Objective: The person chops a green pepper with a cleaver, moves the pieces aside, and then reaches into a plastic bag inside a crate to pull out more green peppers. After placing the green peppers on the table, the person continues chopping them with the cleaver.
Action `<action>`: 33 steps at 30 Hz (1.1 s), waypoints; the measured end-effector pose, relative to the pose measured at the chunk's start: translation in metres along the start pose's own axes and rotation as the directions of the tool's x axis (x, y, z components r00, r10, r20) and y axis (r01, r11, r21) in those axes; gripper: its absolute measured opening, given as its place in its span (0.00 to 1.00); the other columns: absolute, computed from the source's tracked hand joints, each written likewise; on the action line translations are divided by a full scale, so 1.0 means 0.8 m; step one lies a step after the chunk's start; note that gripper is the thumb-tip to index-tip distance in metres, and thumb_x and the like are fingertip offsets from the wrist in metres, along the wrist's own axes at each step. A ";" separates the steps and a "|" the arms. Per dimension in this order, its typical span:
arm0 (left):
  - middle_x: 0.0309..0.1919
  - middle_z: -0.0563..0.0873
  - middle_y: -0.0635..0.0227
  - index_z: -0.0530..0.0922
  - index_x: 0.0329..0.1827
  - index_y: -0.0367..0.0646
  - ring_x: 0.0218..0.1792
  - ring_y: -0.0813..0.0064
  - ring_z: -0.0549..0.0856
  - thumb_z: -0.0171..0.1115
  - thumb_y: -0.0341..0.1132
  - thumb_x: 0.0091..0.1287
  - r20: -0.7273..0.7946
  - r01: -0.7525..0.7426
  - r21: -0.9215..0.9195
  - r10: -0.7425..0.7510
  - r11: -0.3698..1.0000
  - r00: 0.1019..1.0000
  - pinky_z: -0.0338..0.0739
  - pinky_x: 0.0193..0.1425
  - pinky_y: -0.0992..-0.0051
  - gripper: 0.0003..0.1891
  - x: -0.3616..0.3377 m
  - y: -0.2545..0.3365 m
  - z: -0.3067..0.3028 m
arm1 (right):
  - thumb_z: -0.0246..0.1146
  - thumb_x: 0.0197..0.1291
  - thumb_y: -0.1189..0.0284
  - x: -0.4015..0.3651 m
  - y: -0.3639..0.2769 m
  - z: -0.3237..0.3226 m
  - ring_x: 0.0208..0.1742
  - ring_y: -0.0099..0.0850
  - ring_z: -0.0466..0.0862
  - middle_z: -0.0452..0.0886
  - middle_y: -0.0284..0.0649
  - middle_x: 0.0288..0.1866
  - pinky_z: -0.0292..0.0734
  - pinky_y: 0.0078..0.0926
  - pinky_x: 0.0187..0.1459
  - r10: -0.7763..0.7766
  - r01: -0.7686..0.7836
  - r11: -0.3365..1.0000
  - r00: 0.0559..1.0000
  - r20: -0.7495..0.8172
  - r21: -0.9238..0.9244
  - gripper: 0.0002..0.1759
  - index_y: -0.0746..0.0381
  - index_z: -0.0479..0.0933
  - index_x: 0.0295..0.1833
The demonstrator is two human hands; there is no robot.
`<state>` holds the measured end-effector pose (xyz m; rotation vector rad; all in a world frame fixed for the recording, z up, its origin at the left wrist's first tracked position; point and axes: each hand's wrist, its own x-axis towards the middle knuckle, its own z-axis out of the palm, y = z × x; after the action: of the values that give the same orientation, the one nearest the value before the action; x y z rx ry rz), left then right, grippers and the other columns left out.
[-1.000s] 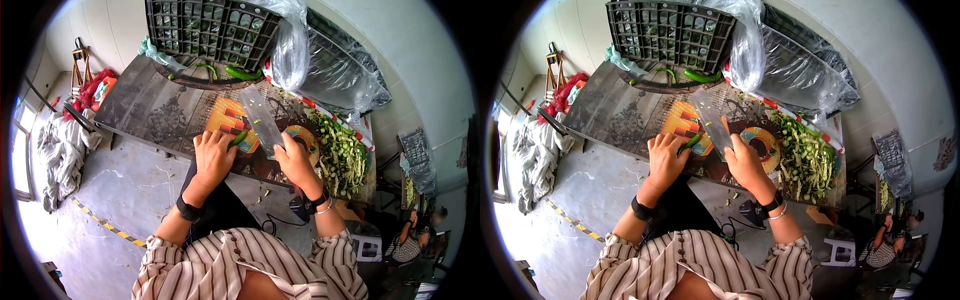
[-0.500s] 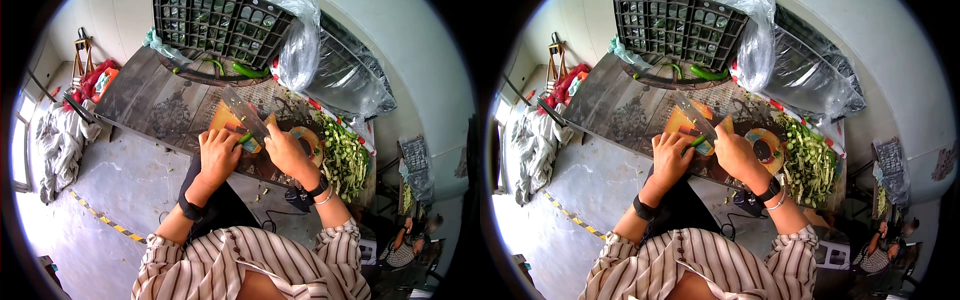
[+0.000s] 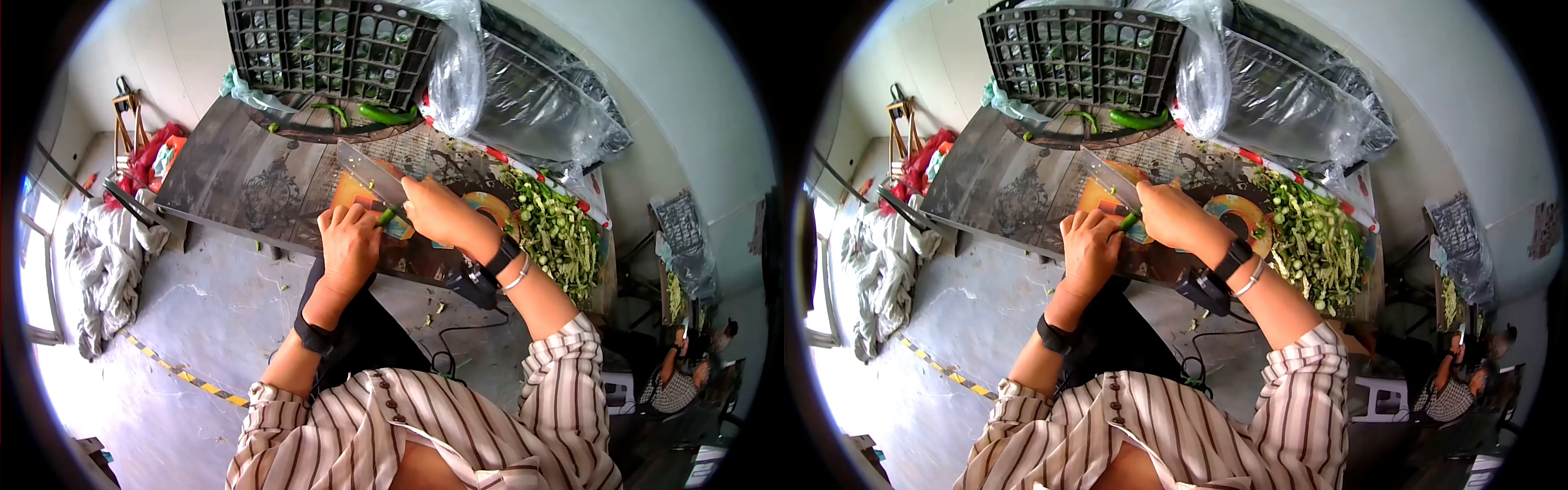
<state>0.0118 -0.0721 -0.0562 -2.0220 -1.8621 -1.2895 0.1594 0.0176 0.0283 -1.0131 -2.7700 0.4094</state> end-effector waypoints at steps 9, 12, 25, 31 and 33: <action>0.32 0.79 0.72 0.84 0.34 0.49 0.42 0.67 0.77 0.67 0.31 0.51 0.018 -0.057 -0.028 0.057 0.998 0.998 0.65 0.55 0.64 0.07 0.000 -0.006 -0.004 | 0.56 0.61 0.72 0.025 0.020 0.035 0.29 0.53 0.81 0.80 0.56 0.26 0.77 0.45 0.32 -0.009 0.031 0.994 0.979 -0.203 0.105 0.11 0.70 0.71 0.42; 0.35 0.80 0.73 0.84 0.36 0.48 0.44 0.67 0.78 0.68 0.30 0.51 -0.005 -0.131 -0.072 0.131 0.989 0.991 0.66 0.55 0.63 0.09 0.006 -0.012 -0.011 | 0.55 0.64 0.73 -0.006 0.022 0.001 0.18 0.25 0.76 0.78 0.40 0.23 0.70 0.25 0.17 0.368 -0.388 0.689 0.915 0.166 0.613 0.14 0.67 0.71 0.52; 0.42 0.82 0.72 0.85 0.40 0.48 0.45 0.66 0.78 0.65 0.28 0.50 0.022 -0.274 -0.190 0.284 0.943 0.959 0.71 0.51 0.69 0.13 0.018 -0.008 0.011 | 0.51 0.70 0.75 -0.173 0.104 -0.020 0.13 0.20 0.70 0.76 0.37 0.24 0.69 0.19 0.14 0.625 -0.309 0.606 0.755 -0.199 0.733 0.11 0.67 0.68 0.53; 0.40 0.82 0.74 0.85 0.40 0.50 0.44 0.70 0.77 0.64 0.29 0.53 0.028 -0.257 -0.120 0.262 0.959 0.965 0.69 0.49 0.71 0.11 0.005 -0.007 0.009 | 0.53 0.70 0.74 -0.131 0.040 -0.002 0.15 0.16 0.69 0.76 0.34 0.25 0.66 0.16 0.15 0.430 -0.204 0.651 0.893 -0.133 0.731 0.07 0.65 0.70 0.47; 0.38 0.81 0.75 0.85 0.40 0.51 0.44 0.71 0.77 0.62 0.31 0.54 0.004 -0.246 -0.099 0.248 0.964 0.969 0.68 0.50 0.71 0.11 0.005 -0.006 0.009 | 0.55 0.68 0.73 -0.113 0.020 -0.003 0.18 0.21 0.74 0.77 0.36 0.23 0.68 0.21 0.20 0.377 -0.233 0.704 0.923 -0.076 0.671 0.06 0.65 0.70 0.43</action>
<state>0.0108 -0.0635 -0.0602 -2.2337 -1.5178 -1.3213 0.2381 -0.0289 0.0204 -1.2178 -1.9921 1.1488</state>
